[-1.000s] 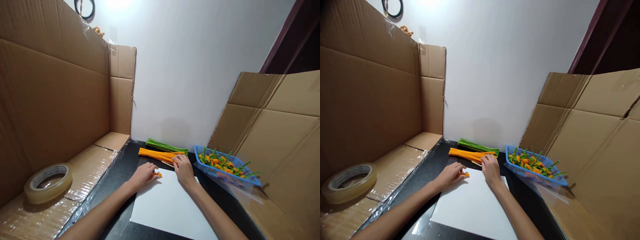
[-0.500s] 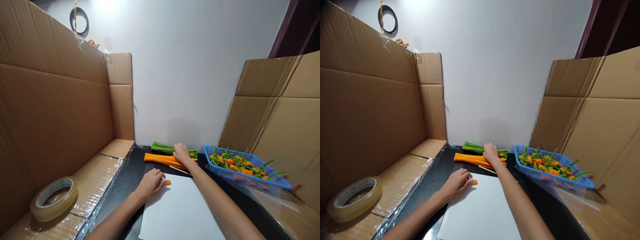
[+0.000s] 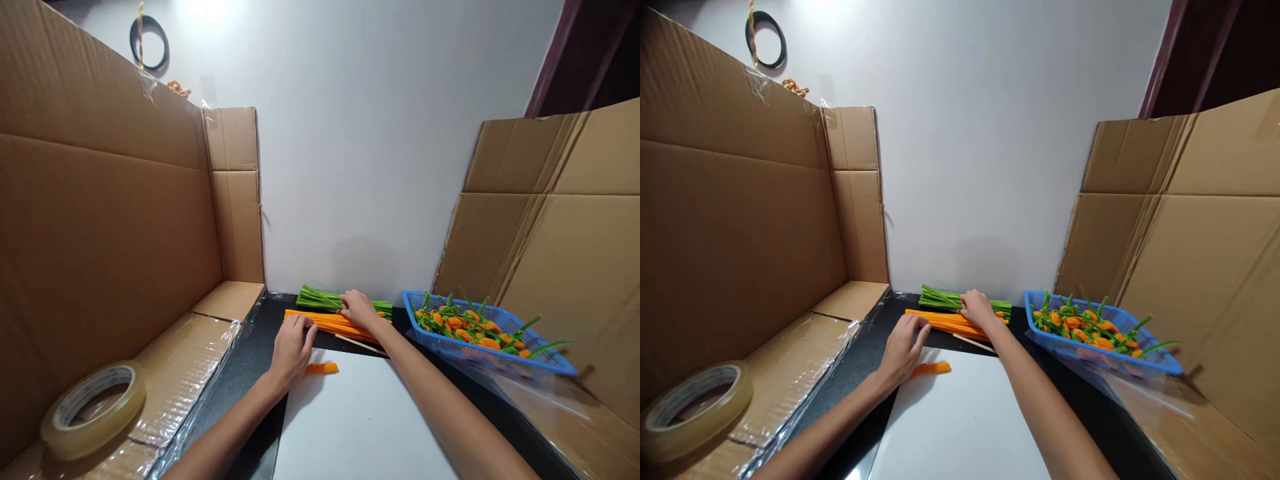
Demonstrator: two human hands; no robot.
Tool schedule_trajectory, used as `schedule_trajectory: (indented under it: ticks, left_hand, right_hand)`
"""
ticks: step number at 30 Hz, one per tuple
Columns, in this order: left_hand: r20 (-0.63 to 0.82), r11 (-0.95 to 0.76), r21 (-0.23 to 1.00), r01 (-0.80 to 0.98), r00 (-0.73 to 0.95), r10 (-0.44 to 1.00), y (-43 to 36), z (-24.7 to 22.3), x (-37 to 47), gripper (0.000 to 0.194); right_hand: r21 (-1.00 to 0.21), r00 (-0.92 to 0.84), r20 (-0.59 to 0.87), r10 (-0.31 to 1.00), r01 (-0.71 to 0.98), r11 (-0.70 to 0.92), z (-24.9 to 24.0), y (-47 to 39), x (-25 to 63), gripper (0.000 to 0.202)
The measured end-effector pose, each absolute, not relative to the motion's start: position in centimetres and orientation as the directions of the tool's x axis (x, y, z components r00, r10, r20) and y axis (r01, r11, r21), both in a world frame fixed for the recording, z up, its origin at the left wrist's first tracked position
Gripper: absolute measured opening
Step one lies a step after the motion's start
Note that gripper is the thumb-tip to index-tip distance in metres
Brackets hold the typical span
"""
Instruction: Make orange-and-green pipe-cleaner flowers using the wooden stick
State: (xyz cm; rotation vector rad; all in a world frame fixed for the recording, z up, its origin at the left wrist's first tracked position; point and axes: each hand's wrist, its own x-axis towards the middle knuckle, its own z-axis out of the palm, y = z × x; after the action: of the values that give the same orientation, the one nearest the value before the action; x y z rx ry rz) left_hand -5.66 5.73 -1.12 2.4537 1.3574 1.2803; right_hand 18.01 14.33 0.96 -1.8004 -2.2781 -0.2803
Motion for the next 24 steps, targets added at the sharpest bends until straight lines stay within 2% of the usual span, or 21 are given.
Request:
schedule_trajectory:
  ticks: [2,4,5,7,10,19,24]
  left_hand:
    - [0.690,-0.633,0.251,0.732,0.323,0.648,7.7,0.1,-5.2,0.019]
    - [0.705,-0.631,0.103,0.769,0.391,0.592,9.8,1.3,-4.6,0.031]
    - [0.673,-0.633,0.038,0.773,0.449,0.588,10.9,1.9,-4.3,0.036]
    - [0.518,-0.642,-0.033,0.766,0.563,0.644,12.7,2.8,-3.8,0.032]
    - [0.421,-0.656,-0.019,0.755,0.601,0.679,14.4,3.6,-3.4,0.018]
    - [0.302,-0.597,0.194,0.778,0.532,0.791,15.4,4.3,-4.9,0.037]
    - [0.216,-0.488,0.354,0.798,0.438,0.873,16.3,4.7,-5.1,0.029]
  right_hand:
    - [0.016,-0.248,0.290,0.924,0.967,0.254,1.3,14.5,18.3,0.019]
    - [0.021,-0.270,0.286,0.920,0.961,0.275,1.5,14.7,18.6,0.020]
    - [0.023,-0.280,0.284,0.917,0.958,0.286,1.7,14.8,18.6,0.020]
    - [0.027,-0.301,0.282,0.911,0.952,0.306,1.8,14.8,18.7,0.019]
    - [0.029,-0.324,0.287,0.902,0.944,0.330,1.9,14.8,18.6,0.016]
    - [-0.013,-0.338,0.283,0.897,0.934,0.357,1.1,15.2,20.6,0.020]
    - [-0.006,-0.325,0.318,0.891,0.939,0.345,0.8,14.2,21.5,0.018]
